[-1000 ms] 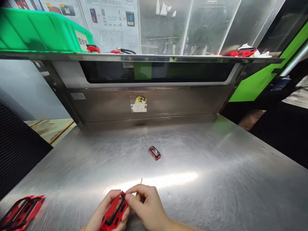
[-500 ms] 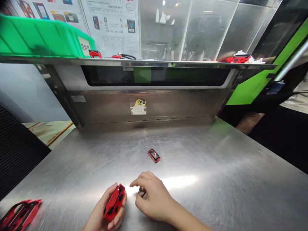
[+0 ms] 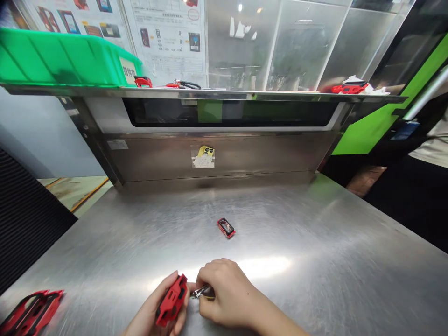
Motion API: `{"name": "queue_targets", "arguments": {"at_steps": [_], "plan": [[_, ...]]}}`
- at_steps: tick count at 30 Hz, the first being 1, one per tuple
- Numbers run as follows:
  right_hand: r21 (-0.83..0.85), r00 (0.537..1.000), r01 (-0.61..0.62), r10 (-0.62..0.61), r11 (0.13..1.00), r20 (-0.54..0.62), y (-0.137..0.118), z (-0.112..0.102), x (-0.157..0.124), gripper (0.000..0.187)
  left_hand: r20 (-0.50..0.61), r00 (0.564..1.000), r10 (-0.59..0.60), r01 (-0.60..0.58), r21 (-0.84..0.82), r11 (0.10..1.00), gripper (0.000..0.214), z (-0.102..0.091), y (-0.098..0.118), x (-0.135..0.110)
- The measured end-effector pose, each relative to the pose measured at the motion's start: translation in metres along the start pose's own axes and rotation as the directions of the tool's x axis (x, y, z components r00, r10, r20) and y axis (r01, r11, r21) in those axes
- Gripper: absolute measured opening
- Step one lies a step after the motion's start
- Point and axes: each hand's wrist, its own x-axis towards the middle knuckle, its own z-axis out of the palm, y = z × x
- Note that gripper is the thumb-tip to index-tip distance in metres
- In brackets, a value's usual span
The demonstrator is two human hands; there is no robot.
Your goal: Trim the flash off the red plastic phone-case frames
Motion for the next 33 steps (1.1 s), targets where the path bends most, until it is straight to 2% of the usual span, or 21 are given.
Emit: {"name": "queue_targets", "arguments": {"at_steps": [3,8,12,15,17,19,22,24,29,33], "plan": [[-0.023,0.997,0.083,-0.083,0.996,0.001,-0.002,0.003,-0.001,0.018,0.100,0.994,-0.033,0.026,0.068,0.997,0.054,0.001,-0.003,-0.003],[0.028,0.988,0.153,-0.153,0.988,0.017,-0.003,0.007,-0.002,0.019,0.062,0.998,0.012,-0.020,0.141,0.990,0.052,0.005,-0.003,-0.007],[0.164,0.997,0.070,-0.064,0.984,-0.042,-0.005,0.003,-0.002,0.022,0.040,0.999,0.034,-0.038,0.102,0.994,0.052,0.004,-0.001,-0.005],[0.311,0.997,-0.024,0.045,0.950,-0.058,-0.005,0.000,-0.001,0.030,0.024,0.999,0.045,-0.045,-0.001,0.999,0.050,0.002,0.001,-0.005],[0.460,0.992,-0.102,0.124,0.882,-0.017,-0.003,-0.001,0.000,0.032,0.015,0.998,0.056,-0.055,-0.072,0.996,0.049,0.000,0.002,-0.005],[0.612,0.983,-0.169,0.175,0.773,0.050,-0.001,-0.002,0.001,0.028,0.017,0.998,0.056,-0.053,-0.123,0.991,0.050,-0.001,0.002,-0.006],[0.756,0.977,-0.205,0.175,0.622,0.121,0.000,-0.002,0.002,0.019,0.011,0.998,0.056,-0.053,-0.165,0.985,0.050,0.001,0.003,-0.008],[0.791,0.978,-0.199,0.172,0.578,0.120,-0.001,-0.003,0.004,0.016,-0.013,0.997,0.076,-0.077,-0.173,0.982,0.048,0.005,0.004,-0.009],[0.789,0.962,-0.140,0.270,0.598,-0.034,-0.005,-0.005,0.004,0.015,-0.095,0.986,0.140,-0.152,-0.131,0.980,0.047,0.010,0.007,-0.010],[0.767,0.974,-0.021,0.185,0.642,-0.128,-0.010,-0.004,0.000,0.019,-0.154,0.984,0.084,-0.088,-0.018,0.996,0.058,0.007,0.001,-0.009]]}}
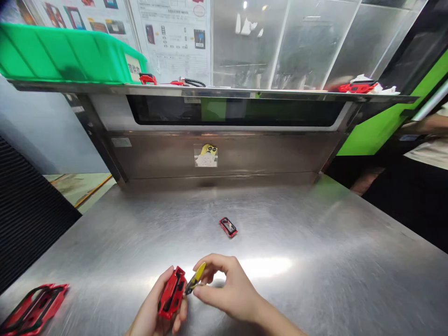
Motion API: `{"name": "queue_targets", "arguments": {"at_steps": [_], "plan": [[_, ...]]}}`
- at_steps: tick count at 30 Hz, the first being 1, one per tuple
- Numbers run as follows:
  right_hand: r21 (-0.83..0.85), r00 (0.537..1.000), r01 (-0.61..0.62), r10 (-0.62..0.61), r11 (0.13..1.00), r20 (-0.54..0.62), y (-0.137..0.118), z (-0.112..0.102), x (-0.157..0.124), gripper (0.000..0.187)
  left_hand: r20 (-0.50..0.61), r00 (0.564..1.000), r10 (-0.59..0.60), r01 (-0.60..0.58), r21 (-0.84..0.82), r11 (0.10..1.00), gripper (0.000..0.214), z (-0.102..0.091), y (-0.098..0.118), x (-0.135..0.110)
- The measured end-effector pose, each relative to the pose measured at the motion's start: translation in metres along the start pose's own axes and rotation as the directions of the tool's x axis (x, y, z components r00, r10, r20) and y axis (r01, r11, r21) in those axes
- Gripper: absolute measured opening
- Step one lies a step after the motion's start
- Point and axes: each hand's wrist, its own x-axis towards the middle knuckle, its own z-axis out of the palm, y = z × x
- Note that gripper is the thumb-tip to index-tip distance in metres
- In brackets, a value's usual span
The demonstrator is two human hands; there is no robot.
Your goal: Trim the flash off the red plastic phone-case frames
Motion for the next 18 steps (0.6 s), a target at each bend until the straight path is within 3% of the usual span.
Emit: {"name": "queue_targets", "arguments": {"at_steps": [7,18], "plan": [[-0.245,0.974,0.222,-0.206,0.944,0.090,0.001,0.017,-0.007,0.015,-0.077,0.995,-0.065,0.079,0.186,0.979,0.072,-0.007,-0.008,0.004],[-0.312,0.930,0.368,-0.352,0.876,0.109,0.008,0.023,-0.007,0.015,-0.087,0.995,-0.057,0.072,0.175,0.982,0.072,-0.003,-0.007,0.003]]}}
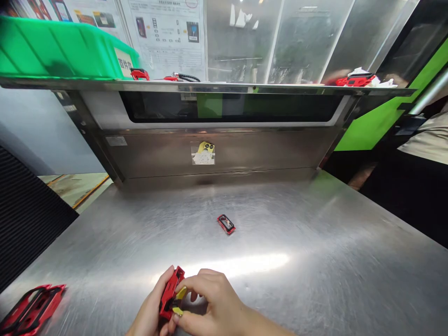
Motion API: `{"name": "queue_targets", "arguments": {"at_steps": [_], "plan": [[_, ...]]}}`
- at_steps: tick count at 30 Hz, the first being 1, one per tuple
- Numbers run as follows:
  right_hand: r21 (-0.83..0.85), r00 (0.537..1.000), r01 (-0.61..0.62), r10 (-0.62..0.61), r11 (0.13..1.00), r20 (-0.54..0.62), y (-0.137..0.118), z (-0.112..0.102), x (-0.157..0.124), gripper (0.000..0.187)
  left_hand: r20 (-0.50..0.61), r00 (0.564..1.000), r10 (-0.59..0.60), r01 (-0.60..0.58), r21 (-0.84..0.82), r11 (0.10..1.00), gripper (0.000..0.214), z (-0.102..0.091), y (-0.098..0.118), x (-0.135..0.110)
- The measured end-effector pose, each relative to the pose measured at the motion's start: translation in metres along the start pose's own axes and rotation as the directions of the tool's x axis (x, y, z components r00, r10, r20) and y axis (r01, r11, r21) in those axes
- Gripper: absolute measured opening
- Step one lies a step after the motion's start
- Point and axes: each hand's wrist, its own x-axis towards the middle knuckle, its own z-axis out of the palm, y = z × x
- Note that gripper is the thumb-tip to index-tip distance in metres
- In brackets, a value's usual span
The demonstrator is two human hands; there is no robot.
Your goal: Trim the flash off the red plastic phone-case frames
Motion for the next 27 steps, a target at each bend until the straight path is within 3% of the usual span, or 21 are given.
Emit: {"name": "queue_targets", "arguments": {"at_steps": [10,16,27], "plan": [[-0.058,0.999,0.054,-0.054,0.997,-0.006,0.004,0.005,-0.003,0.021,-0.061,0.998,0.006,-0.006,-0.006,1.000,0.070,0.003,-0.001,0.000],[-0.114,0.983,0.166,-0.173,0.980,-0.063,0.007,0.011,-0.002,0.026,-0.101,0.995,0.012,-0.015,-0.029,0.999,0.066,0.007,0.002,-0.003],[-0.139,0.968,0.211,-0.226,0.968,-0.105,0.006,0.013,-0.002,0.029,-0.048,0.999,0.020,-0.022,-0.027,0.999,0.065,0.005,0.000,-0.002]]}}
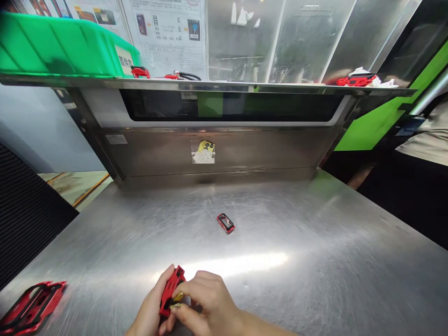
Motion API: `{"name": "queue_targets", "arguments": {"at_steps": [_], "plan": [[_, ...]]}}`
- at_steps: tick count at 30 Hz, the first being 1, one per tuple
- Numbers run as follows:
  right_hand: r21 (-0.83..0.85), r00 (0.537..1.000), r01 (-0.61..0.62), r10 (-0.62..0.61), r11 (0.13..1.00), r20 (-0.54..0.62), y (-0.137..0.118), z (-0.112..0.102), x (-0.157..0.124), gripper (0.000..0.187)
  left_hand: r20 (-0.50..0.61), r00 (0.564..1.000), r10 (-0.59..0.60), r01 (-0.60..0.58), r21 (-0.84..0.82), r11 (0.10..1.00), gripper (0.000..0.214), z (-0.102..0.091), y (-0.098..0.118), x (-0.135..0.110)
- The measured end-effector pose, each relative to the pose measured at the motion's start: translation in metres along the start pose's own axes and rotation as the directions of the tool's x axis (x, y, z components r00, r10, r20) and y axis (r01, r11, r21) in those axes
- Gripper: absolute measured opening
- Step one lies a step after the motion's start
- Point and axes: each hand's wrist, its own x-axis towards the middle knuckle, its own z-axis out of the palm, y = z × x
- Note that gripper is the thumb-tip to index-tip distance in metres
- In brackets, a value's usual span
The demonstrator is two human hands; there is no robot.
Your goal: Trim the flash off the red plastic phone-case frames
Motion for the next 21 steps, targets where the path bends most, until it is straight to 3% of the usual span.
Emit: {"name": "queue_targets", "arguments": {"at_steps": [4,9,15,18,21], "plan": [[0.054,0.985,-0.170,0.169,0.984,0.023,0.001,0.001,-0.005,0.033,0.055,0.998,-0.005,0.004,0.013,1.000,0.066,-0.005,-0.001,0.002],[0.260,0.874,-0.454,0.483,0.852,-0.059,0.000,-0.002,-0.007,0.026,0.001,0.999,0.041,-0.041,-0.015,0.999,0.068,-0.007,-0.001,0.001],[0.381,0.752,-0.559,0.643,0.737,-0.141,0.009,-0.008,-0.001,0.023,0.080,0.996,0.030,-0.024,-0.077,0.997,0.060,-0.005,0.004,-0.003],[0.389,0.706,-0.628,0.704,0.674,-0.079,0.015,-0.007,0.001,0.023,0.135,0.990,0.045,-0.030,-0.112,0.993,0.058,-0.005,0.004,-0.003],[0.298,0.688,-0.697,0.726,0.653,0.019,0.019,-0.002,0.000,0.020,0.196,0.978,0.077,-0.044,-0.169,0.985,0.055,-0.007,0.003,-0.001]]}}
